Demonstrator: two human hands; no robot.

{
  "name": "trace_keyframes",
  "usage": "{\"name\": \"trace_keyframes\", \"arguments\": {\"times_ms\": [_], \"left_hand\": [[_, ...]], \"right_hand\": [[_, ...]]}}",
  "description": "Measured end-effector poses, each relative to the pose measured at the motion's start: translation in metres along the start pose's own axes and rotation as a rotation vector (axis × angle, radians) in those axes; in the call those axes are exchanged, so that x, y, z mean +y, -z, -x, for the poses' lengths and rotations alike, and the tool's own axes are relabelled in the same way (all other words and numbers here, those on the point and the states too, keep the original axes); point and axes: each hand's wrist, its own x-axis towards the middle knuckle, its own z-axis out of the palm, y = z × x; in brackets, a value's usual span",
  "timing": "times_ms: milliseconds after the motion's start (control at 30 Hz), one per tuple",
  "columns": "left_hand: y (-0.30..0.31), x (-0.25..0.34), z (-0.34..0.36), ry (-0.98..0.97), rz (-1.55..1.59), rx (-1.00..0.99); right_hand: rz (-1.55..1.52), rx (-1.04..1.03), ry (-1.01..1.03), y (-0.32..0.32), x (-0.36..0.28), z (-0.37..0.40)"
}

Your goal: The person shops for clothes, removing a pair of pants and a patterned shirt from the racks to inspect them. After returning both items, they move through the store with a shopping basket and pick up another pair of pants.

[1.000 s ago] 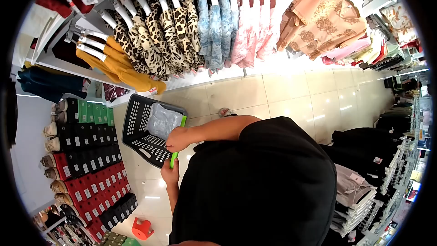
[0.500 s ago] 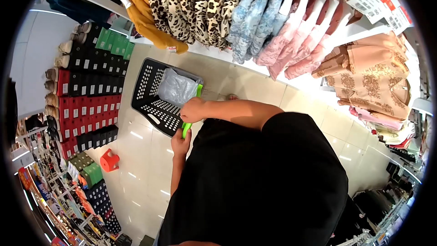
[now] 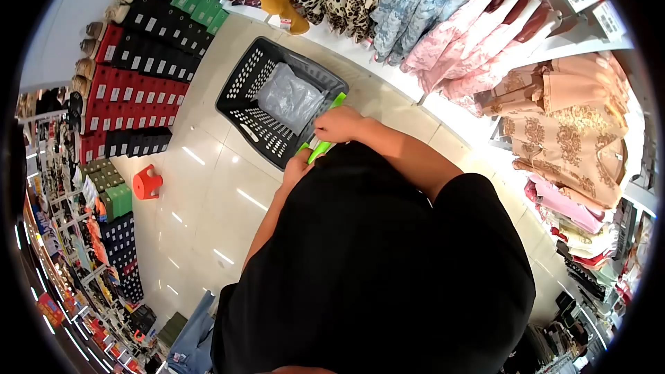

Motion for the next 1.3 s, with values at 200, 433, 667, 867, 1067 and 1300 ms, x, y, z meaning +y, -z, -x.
{"name": "trace_keyframes", "arguments": {"times_ms": [200,433,667,867,1067,1300], "left_hand": [[-0.031,-0.009,0.036,-0.026,-0.025,-0.099],[-0.056,-0.002,0.068,-0.055,-0.067,-0.146],[-0.040,0.021,0.081,-0.108,-0.051,-0.095],[-0.052,0.032,0.081,-0.060,0.040,-0.095],[-0.076,0.066,0.055,-0.089,-0.018,-0.022],[-0.097,0.085,0.014,-0.162,-0.079,-0.003]], "right_hand": [[-0.021,-0.013,-0.081,-0.029,-0.014,0.055],[-0.040,-0.002,-0.135,-0.043,-0.031,0.106],[-0.063,-0.043,-0.210,-0.031,-0.042,0.117],[-0.103,0.018,-0.144,-0.023,-0.035,0.129],[-0.122,0.046,-0.200,0.006,-0.007,0.143],[-0.100,0.104,-0.181,0.036,0.035,0.159]]}}
